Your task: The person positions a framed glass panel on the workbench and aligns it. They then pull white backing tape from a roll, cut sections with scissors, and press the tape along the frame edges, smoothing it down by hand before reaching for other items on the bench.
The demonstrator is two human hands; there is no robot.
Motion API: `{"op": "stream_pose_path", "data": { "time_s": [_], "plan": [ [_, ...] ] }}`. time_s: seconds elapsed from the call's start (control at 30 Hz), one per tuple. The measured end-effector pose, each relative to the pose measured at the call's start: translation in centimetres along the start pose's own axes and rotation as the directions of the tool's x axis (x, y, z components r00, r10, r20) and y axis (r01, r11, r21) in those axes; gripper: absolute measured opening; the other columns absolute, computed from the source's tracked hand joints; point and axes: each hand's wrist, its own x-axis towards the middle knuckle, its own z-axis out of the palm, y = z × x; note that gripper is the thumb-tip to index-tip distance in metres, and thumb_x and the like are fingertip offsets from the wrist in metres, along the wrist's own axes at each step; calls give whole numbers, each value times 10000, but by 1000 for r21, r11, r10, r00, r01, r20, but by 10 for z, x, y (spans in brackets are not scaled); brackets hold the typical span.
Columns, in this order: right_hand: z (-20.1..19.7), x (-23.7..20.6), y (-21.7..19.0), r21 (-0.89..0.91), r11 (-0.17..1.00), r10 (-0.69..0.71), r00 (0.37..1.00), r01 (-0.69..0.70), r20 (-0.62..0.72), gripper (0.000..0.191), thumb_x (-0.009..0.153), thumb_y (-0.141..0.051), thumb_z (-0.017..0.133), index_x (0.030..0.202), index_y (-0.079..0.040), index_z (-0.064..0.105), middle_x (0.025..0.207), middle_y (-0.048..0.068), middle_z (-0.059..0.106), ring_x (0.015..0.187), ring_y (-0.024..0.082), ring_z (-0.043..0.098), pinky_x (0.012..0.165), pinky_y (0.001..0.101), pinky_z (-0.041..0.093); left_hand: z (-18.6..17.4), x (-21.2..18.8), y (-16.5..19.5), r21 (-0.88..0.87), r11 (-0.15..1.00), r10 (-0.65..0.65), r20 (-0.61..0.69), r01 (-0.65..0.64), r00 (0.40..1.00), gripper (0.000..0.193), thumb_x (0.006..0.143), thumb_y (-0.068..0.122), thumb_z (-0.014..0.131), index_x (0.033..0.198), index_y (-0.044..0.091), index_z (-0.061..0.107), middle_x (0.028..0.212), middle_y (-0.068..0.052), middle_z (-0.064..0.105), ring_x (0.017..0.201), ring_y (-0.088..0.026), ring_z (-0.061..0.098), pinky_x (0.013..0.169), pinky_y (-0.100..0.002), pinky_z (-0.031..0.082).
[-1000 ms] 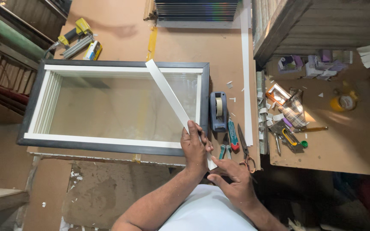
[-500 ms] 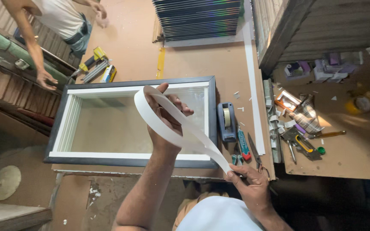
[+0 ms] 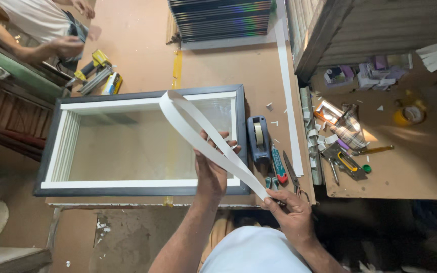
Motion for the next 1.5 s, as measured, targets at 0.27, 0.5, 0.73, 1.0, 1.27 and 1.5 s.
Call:
{"op": "stream_pose_path", "data": {
  "time_s": [0.27,0.5,0.73,1.0,1.27,1.5],
  "plan": [
    [2,-4,-1,-23,999,-28,1000,28,-1,263,930,-19,709,1189,25,729,937,104,786,859,143,761,804,263,618,16,-32,-33,-189,976,-103,46,110,994,713,961,568,567,1465,111,357,1145,-108,595,998,-210,662,925,-420,582],
    [-2,-6,2,-50,999,-8,1000,9,27,246,915,-21,711,1157,23,727,977,109,776,881,159,781,808,275,639,15,6,-12,-262,964,-96,-198,42,975,400,1078,398,520,1308,72,488,782,-3,471,601,-80,468,530,-258,461],
    [-4,-6,11,-74,997,-30,996,37,84,251,914,-25,713,1160,19,722,980,117,783,905,172,782,830,293,644,4,52,65,-161,976,101,-256,-146,961,364,1076,418,502,1196,74,519,757,-1,433,538,-77,407,442,-229,371],
    [0,7,-34,-398,917,135,969,-43,207,336,863,-135,764,1174,-16,728,1088,97,771,943,153,764,831,289,640,30,3,70,385,875,206,254,-294,945,277,1168,321,487,1100,67,572,745,-24,514,605,-145,442,530,-287,376],
    [-28,8,-80,-82,976,-180,963,200,201,411,854,-90,819,1210,36,657,1091,78,691,1009,134,716,886,283,613,35,-50,38,832,425,-449,537,-357,714,228,1040,229,582,932,35,527,732,-183,612,710,-424,610,576,-504,437],
    [-38,3,-59,-152,988,63,928,-7,367,127,889,-96,828,941,-11,750,853,44,647,697,52,560,578,207,425,14,-69,24,859,402,-570,507,-318,647,252,1027,260,575,924,32,538,716,-191,600,704,-429,599,570,-521,418]
  ]
}}
